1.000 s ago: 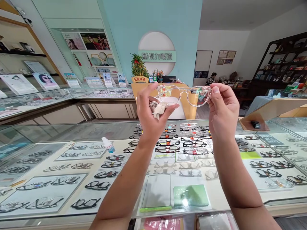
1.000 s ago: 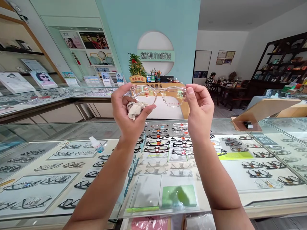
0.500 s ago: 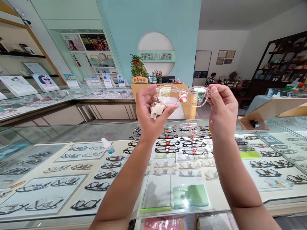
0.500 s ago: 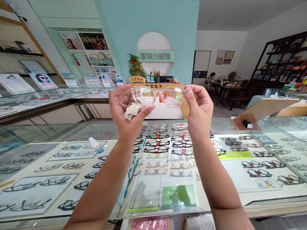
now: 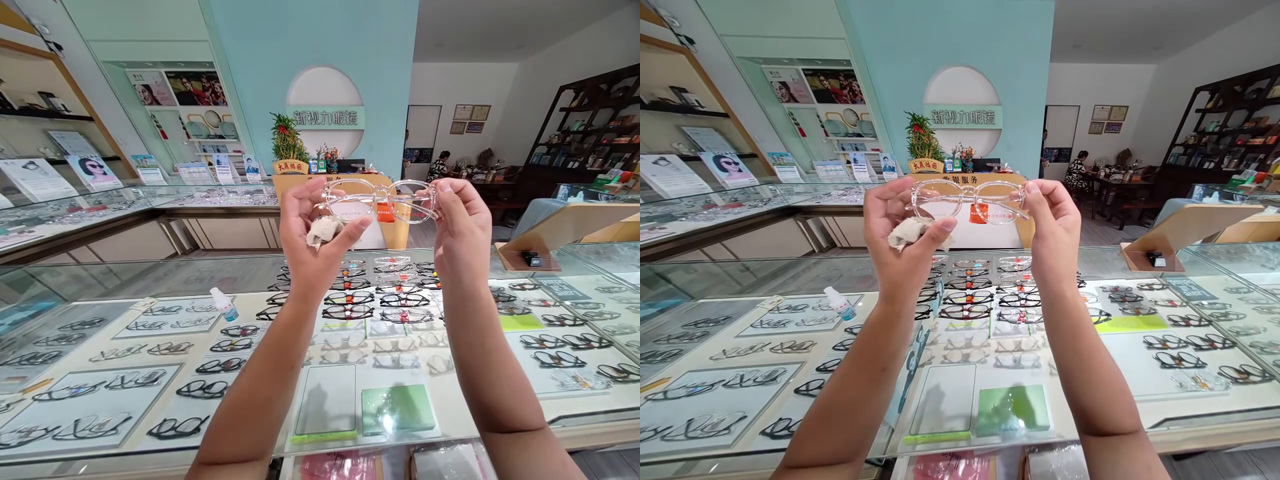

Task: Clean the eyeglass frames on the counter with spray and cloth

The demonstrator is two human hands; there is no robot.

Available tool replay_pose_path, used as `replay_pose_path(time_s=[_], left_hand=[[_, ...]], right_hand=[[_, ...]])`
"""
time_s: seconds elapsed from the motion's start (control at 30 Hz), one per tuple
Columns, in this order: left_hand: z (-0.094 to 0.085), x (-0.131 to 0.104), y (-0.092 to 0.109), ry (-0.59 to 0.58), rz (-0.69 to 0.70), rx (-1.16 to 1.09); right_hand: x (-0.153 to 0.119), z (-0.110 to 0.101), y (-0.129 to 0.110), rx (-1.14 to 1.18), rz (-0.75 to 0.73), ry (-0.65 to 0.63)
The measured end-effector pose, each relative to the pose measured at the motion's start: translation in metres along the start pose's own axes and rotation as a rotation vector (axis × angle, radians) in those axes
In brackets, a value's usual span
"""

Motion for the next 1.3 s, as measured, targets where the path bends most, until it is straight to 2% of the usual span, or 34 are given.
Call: replay_pose_path(time_s=[0.37, 0.6, 0.73, 0.83, 0.93, 1.03, 1.1, 1.2, 1.3], left_hand=[[-0.003, -0.003, 0.015, 0.036, 0.023, 0.081], [-0.002, -0.006, 0.026, 0.044, 0.103, 0.179], [-0.004, -0.004, 0.022, 0.037, 0.07, 0.13], [-0.005, -0.001, 0.008, 0.036, -0.018, -0.006], [-0.002, 0.0, -0.012, 0.045, -0.202, -0.203], [0.015, -0.004, -0.034, -0.014, -0.463, -0.487], [0.03, -0.008, -0.041, -0.087, -0.602, -0.671], [0.05, -0.015, -0.044, -0.209, -0.763, -0.845], [0.061, -0.021, -0.045, -0.296, -0.868, -0.921]], right_hand=[[0.0, 0.001, 0.01, 0.076, 0.101, 0.003], [0.003, 0.01, 0.028, 0.058, 0.172, -0.07], [0.003, 0.01, 0.027, 0.113, 0.178, -0.041], [0.005, 0.008, 0.02, 0.145, 0.124, -0.039], [0.007, 0.015, 0.013, 0.095, 0.079, -0.128], [0.006, 0.025, 0.006, 0.038, 0.027, -0.196], [0.004, 0.033, -0.001, 0.001, -0.027, -0.23], [0.0, 0.04, -0.01, -0.043, -0.086, -0.27], [-0.001, 0.04, -0.012, -0.066, -0.092, -0.274]])
Point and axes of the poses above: each hand's wrist, its own x-axis towards the middle knuckle, its own z-axis out of the palm, y = z × x, the point moved 8 cm from there along x, towards the middle knuckle, and after that the axes turned 13 degrees about -y, right-handed, at the moved point
